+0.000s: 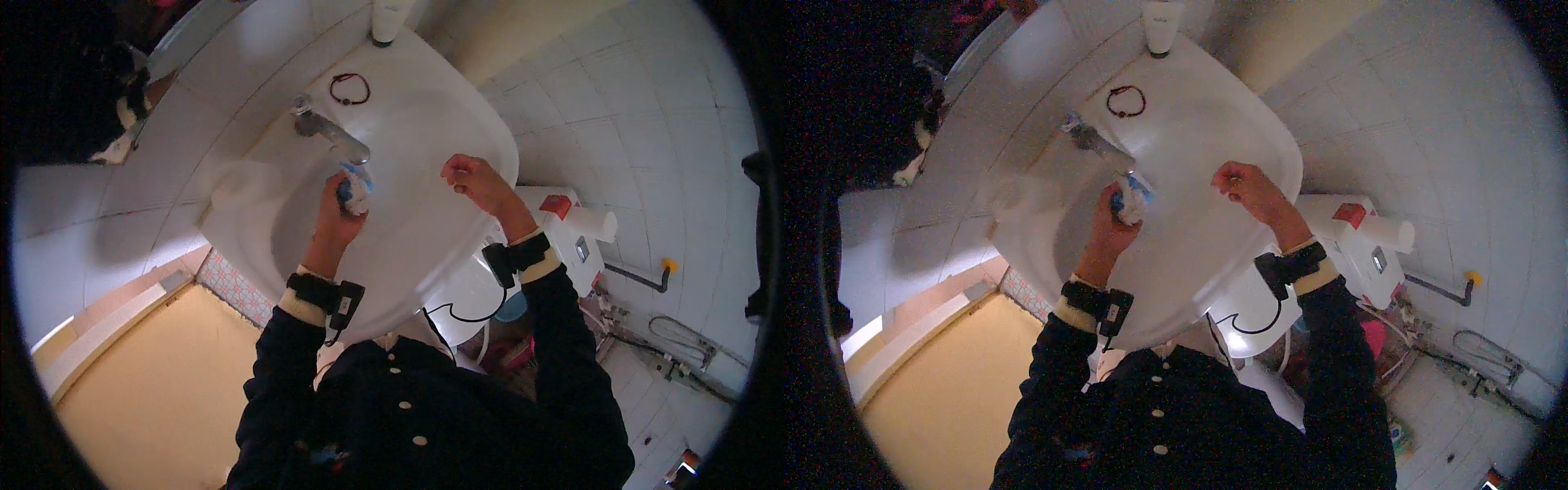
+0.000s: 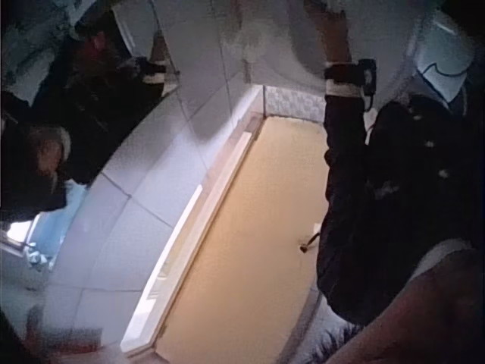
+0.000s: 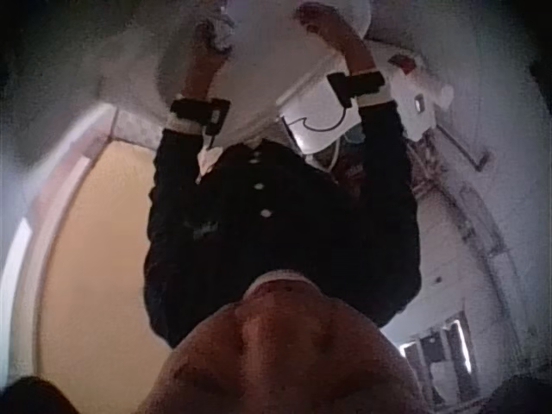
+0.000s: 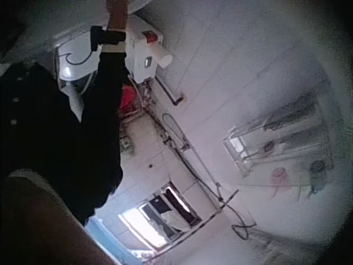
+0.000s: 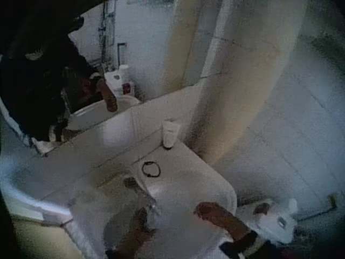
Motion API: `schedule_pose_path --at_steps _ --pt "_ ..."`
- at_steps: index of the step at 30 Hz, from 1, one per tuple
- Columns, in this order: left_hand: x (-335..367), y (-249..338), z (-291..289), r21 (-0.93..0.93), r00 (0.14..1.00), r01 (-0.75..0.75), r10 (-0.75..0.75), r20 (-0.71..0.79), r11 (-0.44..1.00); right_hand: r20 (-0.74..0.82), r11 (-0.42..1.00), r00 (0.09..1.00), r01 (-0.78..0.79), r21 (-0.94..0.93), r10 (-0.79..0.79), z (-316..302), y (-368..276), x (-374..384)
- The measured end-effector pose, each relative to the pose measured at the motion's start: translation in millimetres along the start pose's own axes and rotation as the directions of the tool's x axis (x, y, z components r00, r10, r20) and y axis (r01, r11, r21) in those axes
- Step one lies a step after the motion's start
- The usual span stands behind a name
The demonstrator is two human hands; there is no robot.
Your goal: The person wipes the sink and faucet with a blue cloth, then rinses the cloth under running water. They proceed to wipe the toilet tank, seat, and lid, rinsing the cloth again before finishing by wiping the sink basin.
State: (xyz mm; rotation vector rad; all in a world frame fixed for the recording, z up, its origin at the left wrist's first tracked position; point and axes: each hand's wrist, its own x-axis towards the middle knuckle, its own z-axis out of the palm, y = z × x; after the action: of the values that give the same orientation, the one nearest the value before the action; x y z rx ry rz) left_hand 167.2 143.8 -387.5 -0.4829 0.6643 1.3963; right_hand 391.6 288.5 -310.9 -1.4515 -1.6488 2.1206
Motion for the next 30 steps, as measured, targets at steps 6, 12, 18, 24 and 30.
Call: schedule_pose_path --at_steps 6,12,18,24,30 --pt "-10 2 7 0.088 0.999 -0.019 0.023 -0.036 0.996 -0.272 0.915 0.960 0.168 0.366 -0.067 -79 0 -33" --pt "-12 -2 12 0.222 0.987 -0.014 0.049 -0.151 0.975 -0.722 0.869 0.663 0.460 0.184 -0.198 -163 92 -48" --pt "-15 -6 20 0.305 0.996 0.049 -0.022 -0.090 0.951 -0.657 0.896 0.704 0.066 0.438 0.269 -154 209 -3" --pt "-16 -17 30 0.337 0.988 -0.008 0.059 -0.141 0.941 -0.459 0.977 0.888 -0.061 -0.204 -0.040 -127 277 47" --pt "-14 -24 33 0.339 0.984 0.033 0.029 -0.178 0.940 -0.346 0.934 0.909 0.109 -0.341 -0.233 -135 306 52"
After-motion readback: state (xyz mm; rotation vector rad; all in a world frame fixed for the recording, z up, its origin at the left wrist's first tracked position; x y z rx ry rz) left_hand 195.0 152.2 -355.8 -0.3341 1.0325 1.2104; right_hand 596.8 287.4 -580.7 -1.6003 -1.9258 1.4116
